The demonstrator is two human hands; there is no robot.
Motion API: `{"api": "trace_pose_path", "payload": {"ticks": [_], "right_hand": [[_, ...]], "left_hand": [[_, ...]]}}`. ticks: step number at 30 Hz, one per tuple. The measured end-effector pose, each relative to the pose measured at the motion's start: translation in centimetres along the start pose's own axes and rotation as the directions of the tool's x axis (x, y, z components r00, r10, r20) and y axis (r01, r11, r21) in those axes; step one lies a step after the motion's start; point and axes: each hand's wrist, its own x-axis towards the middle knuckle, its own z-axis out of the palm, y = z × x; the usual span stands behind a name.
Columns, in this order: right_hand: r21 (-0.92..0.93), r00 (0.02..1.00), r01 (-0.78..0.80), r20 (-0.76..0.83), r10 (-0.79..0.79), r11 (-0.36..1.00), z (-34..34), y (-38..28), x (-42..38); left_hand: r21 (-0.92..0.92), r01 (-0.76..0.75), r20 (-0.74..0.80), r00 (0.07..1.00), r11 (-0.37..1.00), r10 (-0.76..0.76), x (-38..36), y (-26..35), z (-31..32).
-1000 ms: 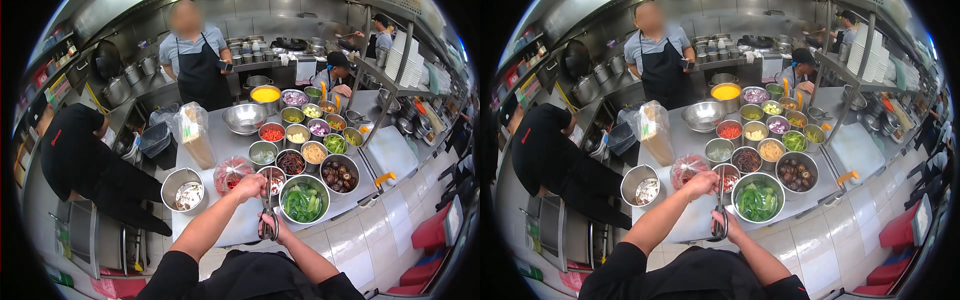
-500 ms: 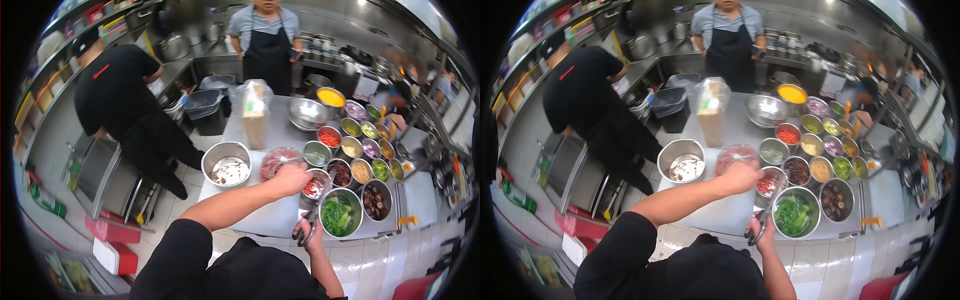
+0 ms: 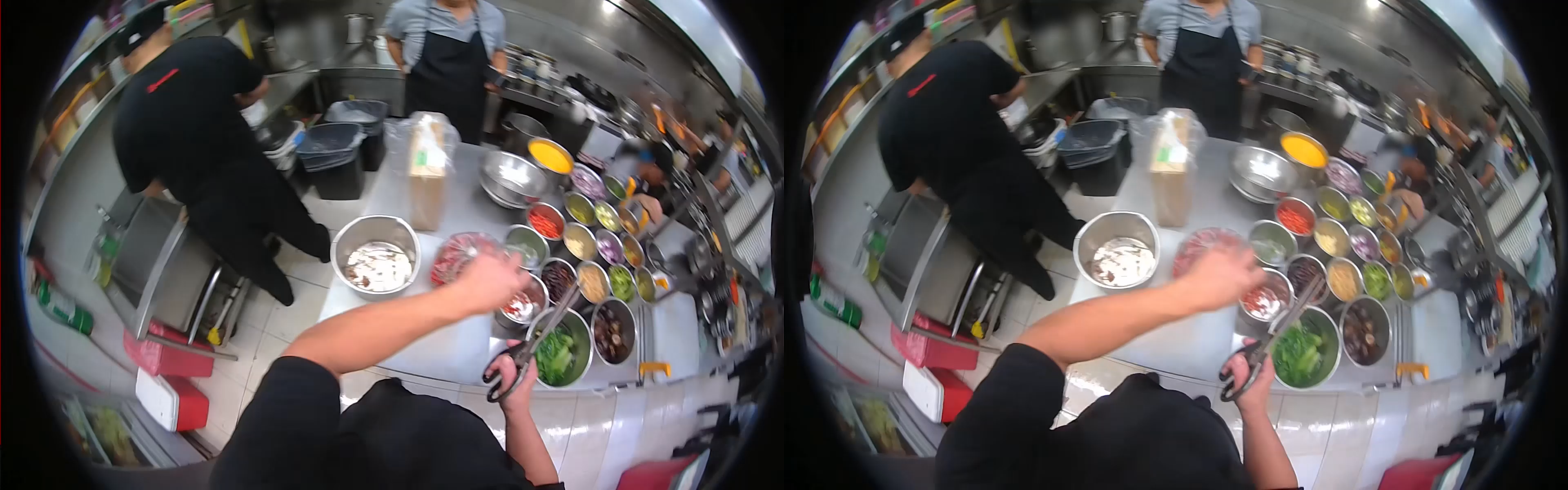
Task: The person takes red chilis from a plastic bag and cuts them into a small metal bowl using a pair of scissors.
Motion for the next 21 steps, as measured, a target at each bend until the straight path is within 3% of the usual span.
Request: {"api": "trace_pose_path", "payload": {"ticks": [3, 9, 13, 17, 20, 21], "right_hand": [[0.035, 1.0, 0.003, -0.021, -0.003, 0.999, 0.1, 0.6, -0.2], [0.02, 0.997, 0.075, -0.008, -0.075, 0.997, 0.9, 0.0, 0.1], [0.05, 0.998, 0.069, 0.008, -0.07, 0.996, 0.8, 0.7, -0.3], [0.081, 1.0, 0.014, 0.022, -0.016, 0.997, 1.5, 0.5, -0.2], [0.073, 0.998, -0.012, 0.067, 0.007, 0.997, 2.5, 0.1, 0.5], [0.075, 0.995, -0.02, 0.094, 0.013, 0.997, 3.2, -0.1, 0.8]], "left_hand": [[-0.088, 0.094, -0.054, 0.994, 0.992, -0.099, 1.0, -0.7, -2.1], [-0.23, 0.044, -0.164, 0.983, 0.972, -0.084, 0.4, -0.5, 0.3], [-0.199, 0.241, -0.159, 0.948, 0.95, -0.274, -2.7, -4.6, -5.8], [-0.271, 0.439, -0.217, 0.839, 0.857, -0.499, -6.8, -8.5, -11.0], [-0.066, 0.5, -0.109, 0.857, 0.864, -0.504, -10.9, -10.8, -11.4], [0.18, 0.524, 0.132, 0.826, 0.832, -0.549, -12.0, -10.9, -11.1]]}}
